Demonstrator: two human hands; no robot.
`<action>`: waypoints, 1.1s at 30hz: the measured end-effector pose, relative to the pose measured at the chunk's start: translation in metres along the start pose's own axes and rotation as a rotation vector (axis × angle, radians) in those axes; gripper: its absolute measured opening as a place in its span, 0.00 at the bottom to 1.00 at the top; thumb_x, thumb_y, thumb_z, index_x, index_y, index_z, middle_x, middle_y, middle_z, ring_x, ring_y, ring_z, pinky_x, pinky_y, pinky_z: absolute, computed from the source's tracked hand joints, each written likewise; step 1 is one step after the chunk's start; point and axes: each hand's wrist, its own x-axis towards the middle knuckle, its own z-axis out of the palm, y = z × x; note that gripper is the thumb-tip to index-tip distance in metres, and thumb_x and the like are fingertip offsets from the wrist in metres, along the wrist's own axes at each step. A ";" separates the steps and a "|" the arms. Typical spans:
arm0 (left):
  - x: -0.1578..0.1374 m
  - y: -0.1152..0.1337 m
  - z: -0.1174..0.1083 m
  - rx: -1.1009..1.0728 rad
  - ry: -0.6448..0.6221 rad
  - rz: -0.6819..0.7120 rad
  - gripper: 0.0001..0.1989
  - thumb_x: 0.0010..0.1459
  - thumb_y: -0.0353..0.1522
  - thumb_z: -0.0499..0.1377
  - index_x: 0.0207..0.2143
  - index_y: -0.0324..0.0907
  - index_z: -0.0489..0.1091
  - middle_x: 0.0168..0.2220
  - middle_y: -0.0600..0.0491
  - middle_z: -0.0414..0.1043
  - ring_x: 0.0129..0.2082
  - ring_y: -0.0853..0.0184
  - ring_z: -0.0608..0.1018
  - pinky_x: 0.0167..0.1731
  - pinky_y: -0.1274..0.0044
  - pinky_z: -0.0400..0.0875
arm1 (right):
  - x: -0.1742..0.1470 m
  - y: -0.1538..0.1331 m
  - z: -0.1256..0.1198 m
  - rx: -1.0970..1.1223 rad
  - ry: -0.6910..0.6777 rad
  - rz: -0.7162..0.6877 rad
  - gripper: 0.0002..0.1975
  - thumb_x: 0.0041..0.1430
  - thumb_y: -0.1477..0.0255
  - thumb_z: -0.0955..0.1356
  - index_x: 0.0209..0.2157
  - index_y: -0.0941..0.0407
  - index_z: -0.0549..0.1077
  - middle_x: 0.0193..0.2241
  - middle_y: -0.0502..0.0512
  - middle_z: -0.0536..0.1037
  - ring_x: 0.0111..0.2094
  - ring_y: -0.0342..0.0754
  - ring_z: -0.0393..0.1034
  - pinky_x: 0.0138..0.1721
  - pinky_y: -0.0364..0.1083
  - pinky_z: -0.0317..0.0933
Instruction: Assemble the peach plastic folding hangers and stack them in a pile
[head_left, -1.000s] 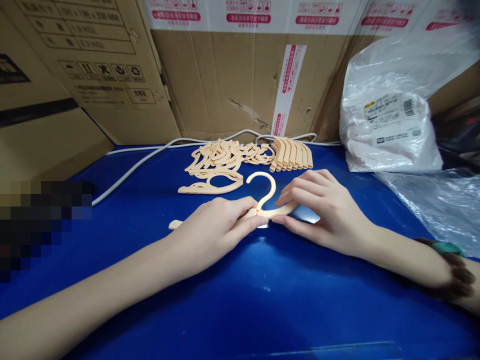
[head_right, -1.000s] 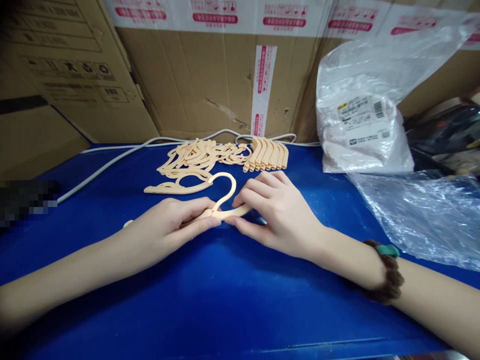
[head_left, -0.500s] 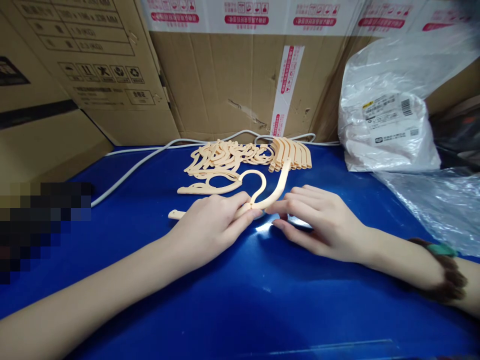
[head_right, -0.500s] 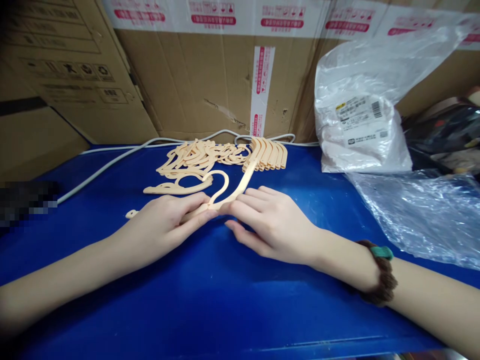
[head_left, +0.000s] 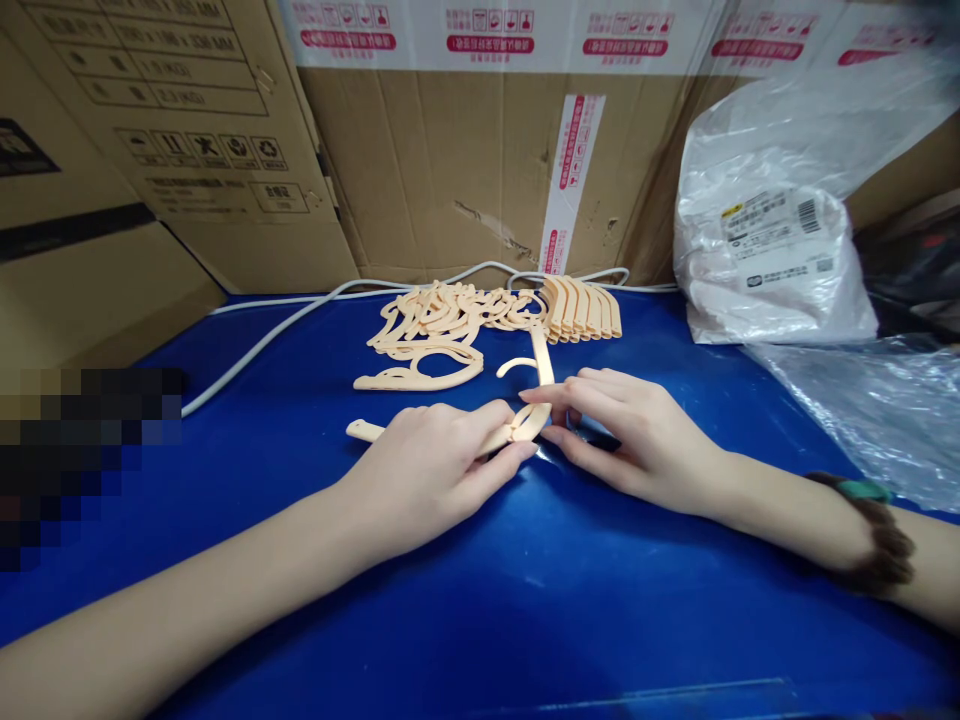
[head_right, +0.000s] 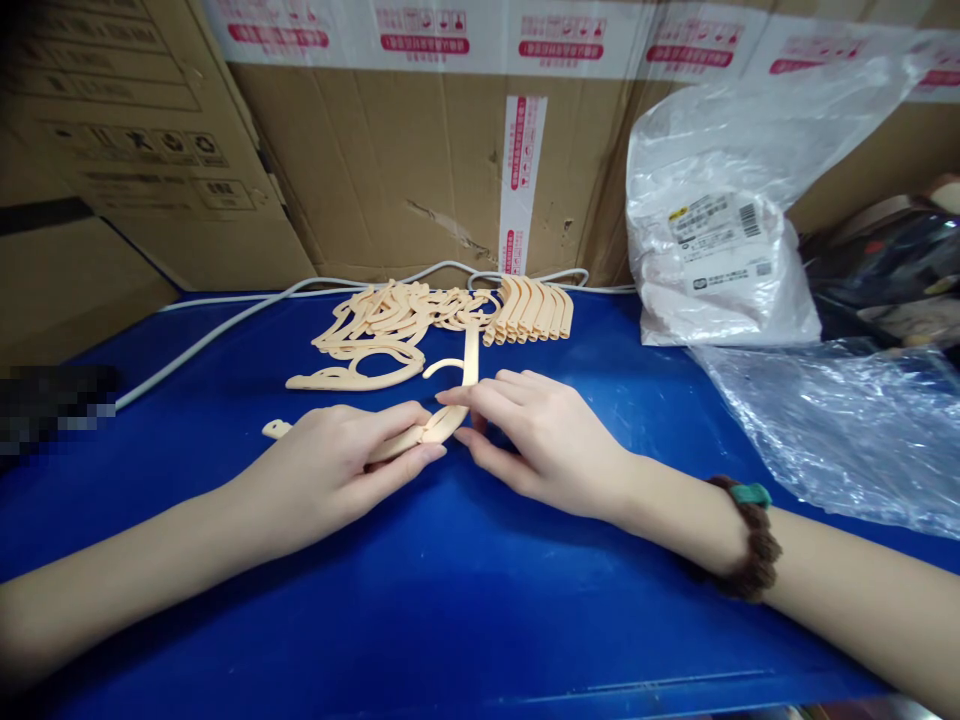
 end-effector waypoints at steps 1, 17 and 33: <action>0.000 0.000 0.000 0.017 -0.001 0.006 0.14 0.66 0.39 0.49 0.28 0.43 0.61 0.21 0.58 0.65 0.20 0.69 0.68 0.23 0.77 0.48 | 0.000 0.000 0.000 -0.005 -0.004 -0.005 0.12 0.65 0.73 0.64 0.49 0.61 0.69 0.33 0.54 0.74 0.34 0.46 0.66 0.37 0.45 0.59; -0.005 -0.001 0.004 0.196 0.061 0.226 0.11 0.67 0.37 0.50 0.39 0.43 0.69 0.30 0.56 0.76 0.28 0.67 0.78 0.22 0.76 0.55 | 0.004 0.002 -0.002 0.069 0.084 0.372 0.09 0.65 0.64 0.64 0.35 0.55 0.68 0.32 0.51 0.70 0.36 0.48 0.63 0.37 0.47 0.57; 0.002 -0.014 0.000 0.244 0.228 0.129 0.12 0.65 0.39 0.52 0.37 0.43 0.71 0.37 0.54 0.73 0.40 0.61 0.72 0.34 0.73 0.61 | 0.002 0.020 -0.002 -0.104 0.044 0.325 0.11 0.53 0.84 0.61 0.34 0.55 0.68 0.34 0.57 0.70 0.38 0.53 0.60 0.38 0.51 0.57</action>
